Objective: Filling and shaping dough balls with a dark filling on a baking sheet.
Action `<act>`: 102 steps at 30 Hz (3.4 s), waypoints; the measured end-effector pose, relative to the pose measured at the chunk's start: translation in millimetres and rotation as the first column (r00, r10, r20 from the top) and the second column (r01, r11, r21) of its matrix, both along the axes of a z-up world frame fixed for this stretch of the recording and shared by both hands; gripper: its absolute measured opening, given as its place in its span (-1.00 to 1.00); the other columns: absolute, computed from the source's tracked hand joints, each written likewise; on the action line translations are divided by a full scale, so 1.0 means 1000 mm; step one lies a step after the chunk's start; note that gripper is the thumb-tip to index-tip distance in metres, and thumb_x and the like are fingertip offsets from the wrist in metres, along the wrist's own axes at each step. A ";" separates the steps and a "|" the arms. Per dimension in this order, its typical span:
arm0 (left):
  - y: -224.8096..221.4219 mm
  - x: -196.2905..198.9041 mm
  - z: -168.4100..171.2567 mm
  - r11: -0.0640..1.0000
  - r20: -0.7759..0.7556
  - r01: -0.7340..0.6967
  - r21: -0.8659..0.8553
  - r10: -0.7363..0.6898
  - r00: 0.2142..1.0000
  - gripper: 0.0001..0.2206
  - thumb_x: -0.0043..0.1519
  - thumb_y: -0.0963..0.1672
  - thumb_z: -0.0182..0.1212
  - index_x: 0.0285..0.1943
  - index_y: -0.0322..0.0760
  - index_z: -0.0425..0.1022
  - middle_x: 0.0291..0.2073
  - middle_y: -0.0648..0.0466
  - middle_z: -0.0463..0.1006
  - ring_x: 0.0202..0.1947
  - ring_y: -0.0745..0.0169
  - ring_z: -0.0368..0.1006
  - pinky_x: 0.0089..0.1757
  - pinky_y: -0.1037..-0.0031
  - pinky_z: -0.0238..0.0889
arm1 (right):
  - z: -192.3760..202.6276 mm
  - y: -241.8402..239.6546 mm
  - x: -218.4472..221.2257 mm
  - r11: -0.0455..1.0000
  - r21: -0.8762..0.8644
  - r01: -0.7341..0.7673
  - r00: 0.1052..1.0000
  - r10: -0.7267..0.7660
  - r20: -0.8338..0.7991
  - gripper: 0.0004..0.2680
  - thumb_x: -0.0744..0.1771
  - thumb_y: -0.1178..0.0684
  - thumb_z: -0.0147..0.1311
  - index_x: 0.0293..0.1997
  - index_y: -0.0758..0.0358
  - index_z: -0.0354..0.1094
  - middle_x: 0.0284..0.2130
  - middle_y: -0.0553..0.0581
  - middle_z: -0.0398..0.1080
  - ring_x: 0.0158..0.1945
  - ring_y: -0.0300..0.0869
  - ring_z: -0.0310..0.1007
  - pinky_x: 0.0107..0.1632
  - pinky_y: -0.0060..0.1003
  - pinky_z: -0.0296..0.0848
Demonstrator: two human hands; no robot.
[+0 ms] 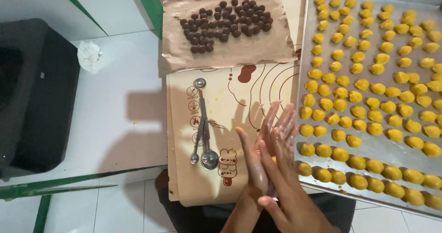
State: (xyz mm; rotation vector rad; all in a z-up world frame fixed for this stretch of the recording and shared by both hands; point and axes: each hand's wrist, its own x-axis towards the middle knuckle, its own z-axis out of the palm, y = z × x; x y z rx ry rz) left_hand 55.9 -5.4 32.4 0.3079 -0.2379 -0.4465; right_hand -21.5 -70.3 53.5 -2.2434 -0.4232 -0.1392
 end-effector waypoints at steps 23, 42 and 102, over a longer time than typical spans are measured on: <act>-0.059 -0.051 -0.011 0.946 -0.170 0.303 -0.116 -0.320 0.932 -0.19 0.30 0.30 -0.27 0.62 -0.14 -0.02 0.55 -0.05 0.05 0.54 0.00 -0.03 0.39 0.23 -0.12 | 0.016 -0.033 -0.027 0.979 -0.034 0.202 0.979 -0.203 -0.015 -0.37 0.41 -0.41 -0.47 0.57 0.26 -0.41 0.56 0.42 -0.54 0.63 0.19 -0.72 0.51 0.22 -0.54; -0.081 -0.041 -0.030 0.892 0.104 0.446 -0.073 -0.438 0.893 -0.17 0.35 0.25 -0.33 0.66 -0.23 -0.38 0.61 -0.20 -0.31 0.60 -0.10 -0.39 0.42 0.01 -0.50 | -0.005 -0.050 -0.034 0.959 0.013 0.283 0.958 -0.283 0.038 -0.27 0.38 -0.59 -0.96 0.60 0.15 -0.38 0.55 0.37 -0.67 0.63 0.22 -0.74 0.55 0.28 -0.58; -0.009 -0.052 0.006 0.982 -0.226 0.183 0.035 -0.171 0.959 -0.10 0.18 0.37 -0.27 0.60 -0.08 0.05 0.52 -0.03 0.22 0.45 0.00 0.23 0.32 0.17 0.16 | -0.044 -0.022 0.001 0.955 -0.136 0.265 0.963 -0.254 0.095 -0.32 0.34 -0.48 -0.60 0.57 0.15 -0.49 0.56 0.17 -0.66 0.59 0.14 -0.81 0.44 0.26 -0.67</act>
